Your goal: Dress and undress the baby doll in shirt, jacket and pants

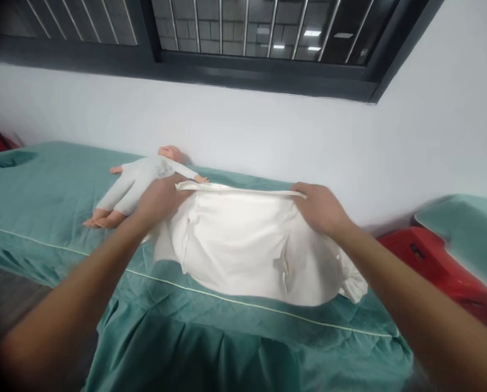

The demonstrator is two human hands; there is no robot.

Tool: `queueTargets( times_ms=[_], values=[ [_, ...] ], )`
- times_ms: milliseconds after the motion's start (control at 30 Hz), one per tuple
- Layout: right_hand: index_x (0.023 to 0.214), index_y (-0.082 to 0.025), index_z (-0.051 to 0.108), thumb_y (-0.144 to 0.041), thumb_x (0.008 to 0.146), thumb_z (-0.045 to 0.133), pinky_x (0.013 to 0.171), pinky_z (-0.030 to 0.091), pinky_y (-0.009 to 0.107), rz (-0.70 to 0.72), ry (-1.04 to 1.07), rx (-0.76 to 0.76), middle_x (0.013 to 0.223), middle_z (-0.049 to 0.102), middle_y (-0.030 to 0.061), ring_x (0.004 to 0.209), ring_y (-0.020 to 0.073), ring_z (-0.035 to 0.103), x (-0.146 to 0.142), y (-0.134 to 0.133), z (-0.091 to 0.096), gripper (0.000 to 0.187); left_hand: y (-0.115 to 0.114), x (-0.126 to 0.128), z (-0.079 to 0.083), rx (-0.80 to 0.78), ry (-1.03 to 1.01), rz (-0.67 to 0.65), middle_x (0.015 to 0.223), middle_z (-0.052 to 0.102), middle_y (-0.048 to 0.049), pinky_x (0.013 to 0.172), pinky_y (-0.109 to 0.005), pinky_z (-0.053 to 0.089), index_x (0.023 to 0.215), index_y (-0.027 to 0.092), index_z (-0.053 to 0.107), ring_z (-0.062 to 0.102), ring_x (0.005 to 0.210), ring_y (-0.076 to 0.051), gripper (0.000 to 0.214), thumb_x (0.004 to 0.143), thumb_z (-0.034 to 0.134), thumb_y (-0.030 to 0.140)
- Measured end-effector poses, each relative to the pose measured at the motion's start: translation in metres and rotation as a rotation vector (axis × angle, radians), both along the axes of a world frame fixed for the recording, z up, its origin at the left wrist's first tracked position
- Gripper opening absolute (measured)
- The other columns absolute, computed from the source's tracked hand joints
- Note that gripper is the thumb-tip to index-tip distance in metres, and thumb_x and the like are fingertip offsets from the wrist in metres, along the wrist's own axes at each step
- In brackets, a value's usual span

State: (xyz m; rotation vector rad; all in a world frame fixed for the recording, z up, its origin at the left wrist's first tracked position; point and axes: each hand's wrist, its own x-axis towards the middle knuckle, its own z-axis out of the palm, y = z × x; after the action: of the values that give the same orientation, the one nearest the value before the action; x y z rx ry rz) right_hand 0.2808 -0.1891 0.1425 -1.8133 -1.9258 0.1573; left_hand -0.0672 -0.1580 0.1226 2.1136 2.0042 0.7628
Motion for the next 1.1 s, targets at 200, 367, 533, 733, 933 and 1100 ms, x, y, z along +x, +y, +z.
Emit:
queueTargets(
  times_ms=[200, 367, 533, 733, 933, 1100],
  values=[
    [0.130, -0.008, 0.059, -0.005, 0.081, 0.045, 0.109, 0.039, 0.041, 0.018, -0.258, 0.021, 0.139, 0.058, 0.0186, 0.128, 0.0307, 0.051, -0.058, 0.028, -0.114, 0.051, 0.005, 0.055, -0.100, 0.082, 0.300, -0.018, 0.129, 0.061, -0.0165, 0.097, -0.043, 0.047, 0.127, 0.016, 0.058, 0.055, 0.119, -0.032, 0.035, 0.094, 0.050, 0.025],
    [0.137, -0.008, 0.051, -0.018, 0.091, 0.042, 0.113, 0.036, 0.039, -0.037, -0.124, -0.081, 0.140, 0.057, 0.0162, 0.132, 0.0280, 0.049, -0.107, 0.017, -0.173, 0.048, 0.004, 0.085, -0.148, -0.072, 0.229, -0.225, 0.123, 0.062, -0.0156, 0.104, -0.036, 0.044, 0.116, 0.010, 0.063, 0.057, 0.118, -0.025, 0.032, 0.097, 0.038, 0.014],
    [0.140, -0.002, 0.046, -0.033, 0.095, 0.043, 0.117, 0.029, 0.044, -0.255, -0.206, -0.156, 0.150, 0.047, 0.0232, 0.144, 0.0356, 0.036, -0.105, 0.013, -0.171, 0.055, 0.020, 0.084, -0.153, -0.088, 0.211, -0.099, 0.134, 0.057, -0.0182, 0.107, -0.041, 0.044, 0.127, 0.008, 0.057, 0.050, 0.128, -0.030, 0.038, 0.099, 0.041, 0.027],
    [0.149, -0.004, 0.036, -0.041, 0.098, 0.040, 0.109, 0.037, 0.052, -0.374, -0.258, -0.164, 0.152, 0.042, 0.0244, 0.137, 0.0405, 0.042, -0.097, 0.016, -0.168, 0.063, 0.017, 0.091, -0.148, -0.083, 0.233, -0.026, 0.156, 0.040, -0.0165, 0.107, -0.053, 0.044, 0.152, 0.015, 0.035, 0.038, 0.140, -0.035, 0.058, 0.098, 0.044, 0.034],
    [0.153, -0.011, 0.030, -0.042, 0.099, 0.039, 0.108, 0.035, 0.052, -0.350, -0.291, -0.024, 0.154, 0.038, 0.0232, 0.140, 0.0385, 0.037, -0.097, 0.032, -0.169, 0.062, 0.033, 0.089, -0.139, -0.128, 0.212, -0.040, 0.164, 0.027, -0.0151, 0.108, -0.060, 0.043, 0.159, 0.018, 0.023, 0.029, 0.147, -0.037, 0.066, 0.099, 0.039, 0.042],
    [0.138, -0.009, 0.044, -0.041, 0.099, 0.040, 0.105, 0.038, 0.052, -0.336, -0.278, -0.033, 0.151, 0.041, 0.0228, 0.138, 0.0378, 0.038, -0.087, 0.063, -0.166, 0.050, 0.069, 0.091, -0.140, -0.139, 0.201, -0.060, 0.166, 0.025, -0.0132, 0.113, -0.056, 0.039, 0.159, 0.016, 0.021, 0.024, 0.151, -0.035, 0.066, 0.100, 0.034, 0.043]
  ],
)
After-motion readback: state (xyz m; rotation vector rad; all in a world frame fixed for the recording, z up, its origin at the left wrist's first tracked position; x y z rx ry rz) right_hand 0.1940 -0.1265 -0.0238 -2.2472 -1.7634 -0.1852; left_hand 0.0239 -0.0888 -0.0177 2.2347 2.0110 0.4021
